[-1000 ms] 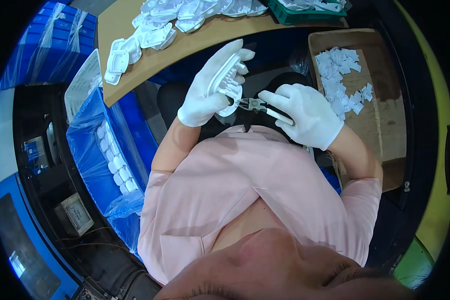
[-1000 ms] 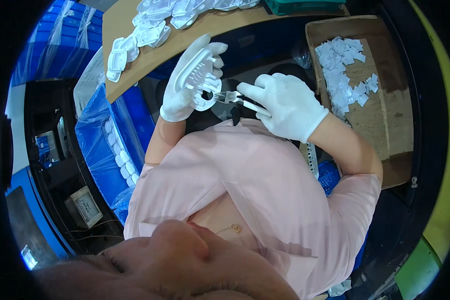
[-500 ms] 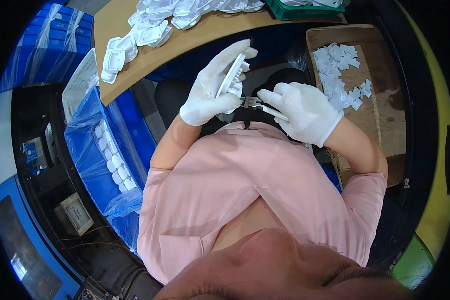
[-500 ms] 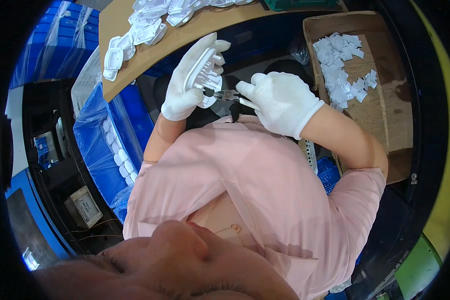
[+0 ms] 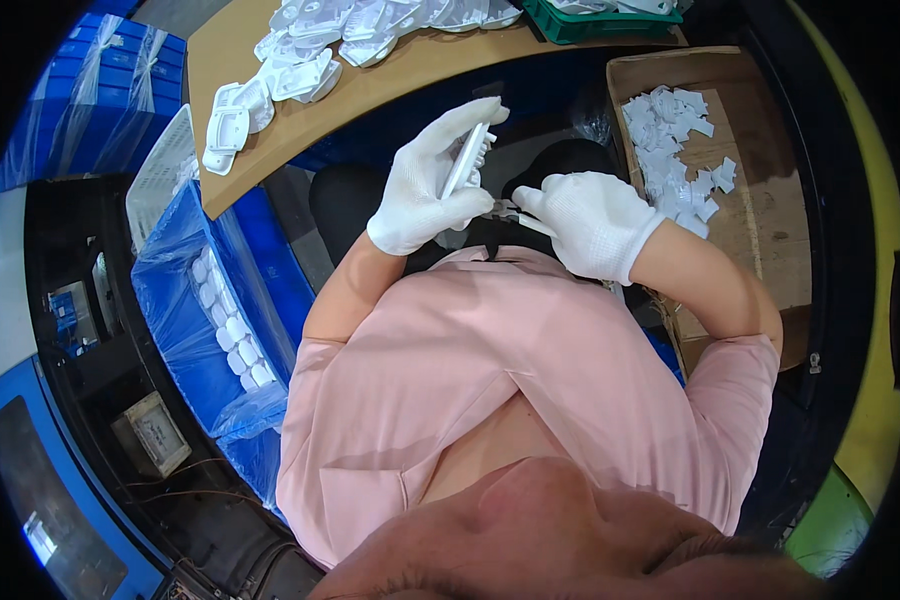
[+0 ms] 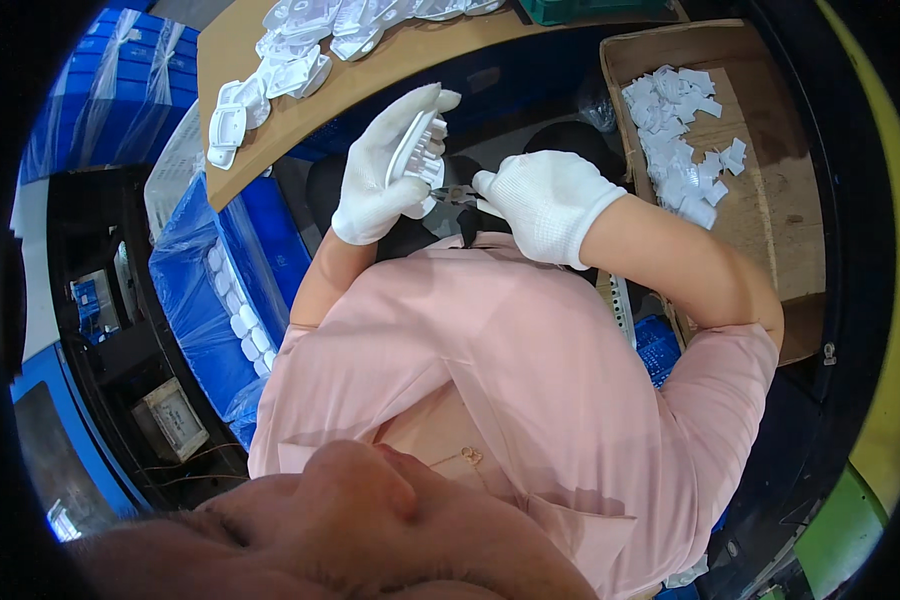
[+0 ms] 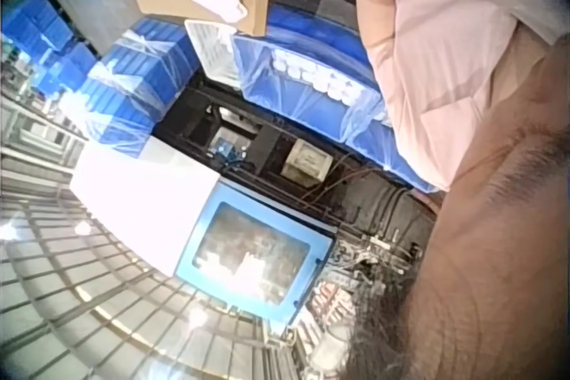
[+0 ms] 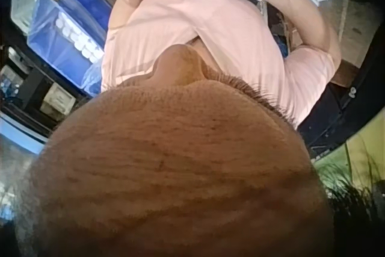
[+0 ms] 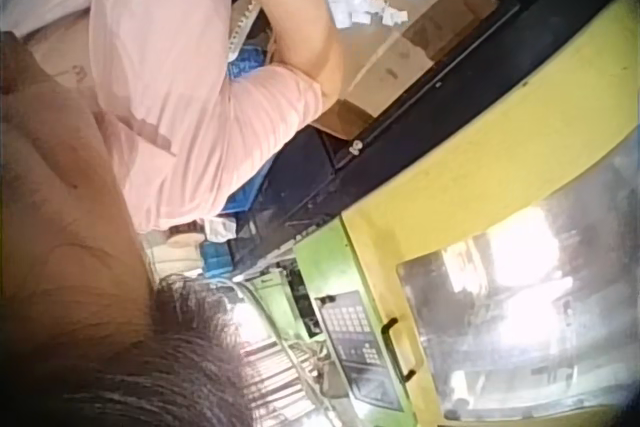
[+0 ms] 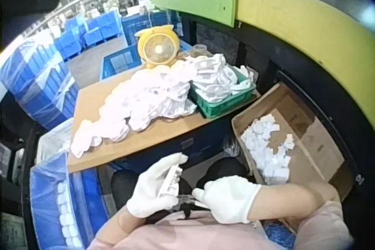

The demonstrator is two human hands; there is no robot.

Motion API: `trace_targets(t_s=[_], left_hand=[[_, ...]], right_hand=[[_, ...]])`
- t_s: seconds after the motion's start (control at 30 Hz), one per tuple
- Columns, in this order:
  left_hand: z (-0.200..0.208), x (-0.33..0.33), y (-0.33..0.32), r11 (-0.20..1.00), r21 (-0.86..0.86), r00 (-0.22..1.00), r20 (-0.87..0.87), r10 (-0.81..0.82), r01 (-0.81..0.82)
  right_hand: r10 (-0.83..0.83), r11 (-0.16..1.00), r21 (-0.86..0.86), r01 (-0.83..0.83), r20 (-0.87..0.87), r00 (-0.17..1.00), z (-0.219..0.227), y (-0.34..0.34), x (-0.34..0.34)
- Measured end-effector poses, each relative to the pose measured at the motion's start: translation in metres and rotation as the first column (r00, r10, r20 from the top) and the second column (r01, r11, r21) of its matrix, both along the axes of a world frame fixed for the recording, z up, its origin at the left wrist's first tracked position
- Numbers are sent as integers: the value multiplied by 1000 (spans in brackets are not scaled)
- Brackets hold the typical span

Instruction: The operator uses pliers to trim white plastic components from a frame and then sorts the components into blue storage bins.

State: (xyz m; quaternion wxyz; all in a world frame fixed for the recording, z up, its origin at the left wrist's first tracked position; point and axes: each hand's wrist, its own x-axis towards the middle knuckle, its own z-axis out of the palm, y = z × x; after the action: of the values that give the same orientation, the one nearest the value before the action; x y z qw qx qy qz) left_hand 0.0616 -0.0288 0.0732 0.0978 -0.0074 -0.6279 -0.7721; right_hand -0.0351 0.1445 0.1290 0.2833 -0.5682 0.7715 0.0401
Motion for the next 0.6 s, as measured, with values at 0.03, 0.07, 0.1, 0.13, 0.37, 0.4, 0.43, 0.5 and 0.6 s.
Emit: trace_targets(t_s=[0.03, 0.07, 0.1, 0.13, 0.37, 0.4, 0.43, 0.5, 0.6], left_hand=[[0, 0, -1, 1000, -7, 1000, -5, 2, -2], [-3, -1, -2, 998, 42, 999, -18, -41, 42], [-5, -3, -4, 992, 90, 996, -34, -83, 85], [-8, -5, -4, 992, 88, 996, -38, -85, 88], [-24, -11, -1, 993, 45, 986, 119, -113, 109], [-28, -12, 0, 992, 65, 986, 118, -117, 110], [-32, -14, 0, 990, 83, 986, 117, -121, 111], [-33, -20, 2, 990, 69, 980, 149, -135, 126], [-41, -38, -7, 986, 168, 1000, 26, -10, 6]], right_hand=[[2, 1000, -7, -2, -5, 1000, 0, 0, 0], [-1, 1000, 6, 1, -14, 1000, -1, -1, 0], [-3, 1000, 19, 3, -24, 1000, -3, -1, -1], [-5, 1000, 18, 6, -29, 1000, -5, -2, -2], [18, 1000, -21, -18, -17, 1000, -29, 5, -8], [14, 999, -41, -14, -14, 1000, -34, 7, -8], [-5, 999, -46, 5, 2, 1000, -39, 10, -9], [-47, 992, -118, 53, 52, 998, -45, 18, -11], [-210, 919, -313, 239, 122, 970, -58, 36, -14]])
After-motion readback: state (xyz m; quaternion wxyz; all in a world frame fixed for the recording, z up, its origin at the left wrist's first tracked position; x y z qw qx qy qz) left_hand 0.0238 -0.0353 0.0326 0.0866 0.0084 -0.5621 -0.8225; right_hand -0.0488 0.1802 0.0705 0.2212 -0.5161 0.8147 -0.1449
